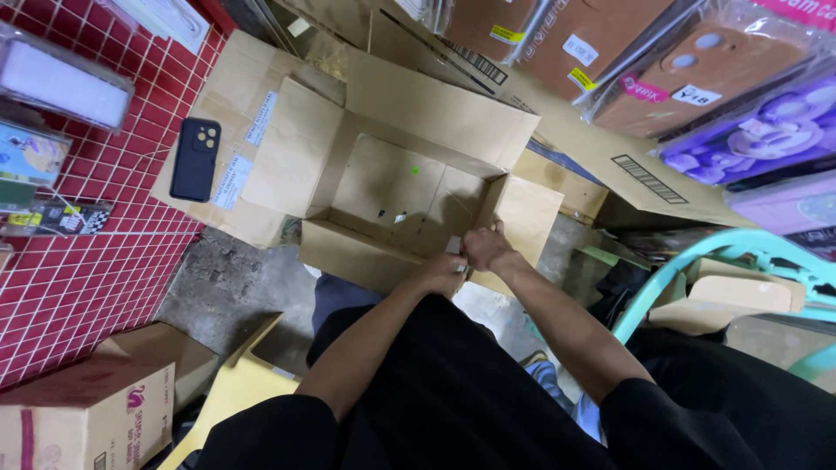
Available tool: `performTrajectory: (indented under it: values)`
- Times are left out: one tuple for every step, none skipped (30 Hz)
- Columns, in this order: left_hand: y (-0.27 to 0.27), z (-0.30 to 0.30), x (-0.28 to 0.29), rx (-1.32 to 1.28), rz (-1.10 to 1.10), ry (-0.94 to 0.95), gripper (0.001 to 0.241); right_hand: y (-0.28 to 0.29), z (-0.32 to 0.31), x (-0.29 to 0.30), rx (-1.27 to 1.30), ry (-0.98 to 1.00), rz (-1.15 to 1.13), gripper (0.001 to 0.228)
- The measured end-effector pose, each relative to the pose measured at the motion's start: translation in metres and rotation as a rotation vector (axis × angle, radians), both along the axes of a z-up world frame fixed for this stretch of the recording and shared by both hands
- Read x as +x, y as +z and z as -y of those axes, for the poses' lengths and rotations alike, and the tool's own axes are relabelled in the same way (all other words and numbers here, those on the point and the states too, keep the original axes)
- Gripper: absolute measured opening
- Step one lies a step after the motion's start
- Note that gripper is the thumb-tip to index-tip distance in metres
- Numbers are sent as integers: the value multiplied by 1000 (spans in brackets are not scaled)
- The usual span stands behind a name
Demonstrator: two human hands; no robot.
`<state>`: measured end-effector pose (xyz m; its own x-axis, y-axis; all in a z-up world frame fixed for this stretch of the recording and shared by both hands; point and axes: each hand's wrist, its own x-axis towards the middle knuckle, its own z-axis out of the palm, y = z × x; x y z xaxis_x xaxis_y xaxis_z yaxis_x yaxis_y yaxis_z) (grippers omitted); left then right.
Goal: The person removes packaged phone accessories from a cardboard box and hangs them on a wall display rack. The person also picks up a phone case, inspects it, and places it back in the box.
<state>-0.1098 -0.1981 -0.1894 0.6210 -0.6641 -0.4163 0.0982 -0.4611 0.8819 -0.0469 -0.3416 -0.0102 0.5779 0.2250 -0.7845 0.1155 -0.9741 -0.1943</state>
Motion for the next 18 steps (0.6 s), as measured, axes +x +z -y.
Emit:
performTrajectory:
  values:
    - [1,0,1,2,3,3,20,-3,0,1,2,3,3,20]
    - [2,-1,1,13,49,7,20,-6,0,1,2,39,11,23]
    - [3,0,2,24,96,8,21,-10,1,2,1,73,19,28]
    - [5,-1,3,24,98,10,21,-13,2,2,2,75,21,28]
    - [8,-1,4,4,-62,62,25,-16,3,3,1,91,26,27]
    - [11,-1,5,-16,-222,114,30,-19,5,3,1,107,30,26]
    - [-2,-1,4,-16,-220,115,30,-15,3,4,2,108,32,26]
    - [-14,-1,3,-29,-208,152,32,-10,2,5,-3,96,18,25]
    - [-25,-1,2,-43,-196,188,35,-5,1,7,-7,84,3,24]
    - [-46,0,0,-43,-194,189,35,2,-1,9,-6,85,5,24]
    - [-68,0,-4,-180,-168,246,34,9,-2,11,11,86,-11,17]
    - [-89,1,-7,-318,-142,303,33,16,-3,12,29,86,-28,20]
    - [-66,-4,-3,-317,-140,305,33,17,-4,12,30,88,-27,20]
    - [-43,-9,2,-247,-21,332,31,18,-4,11,53,63,-5,19]
    - [-21,-14,9,-175,102,361,28,20,-5,13,77,40,19,19]
    - [-1,-20,14,-174,107,365,28,9,-3,13,79,45,23,19]
    - [19,-25,18,-88,156,410,27,-1,-1,12,153,12,86,20]
    - [40,-30,23,-1,204,454,26,-11,1,12,228,-20,147,23]
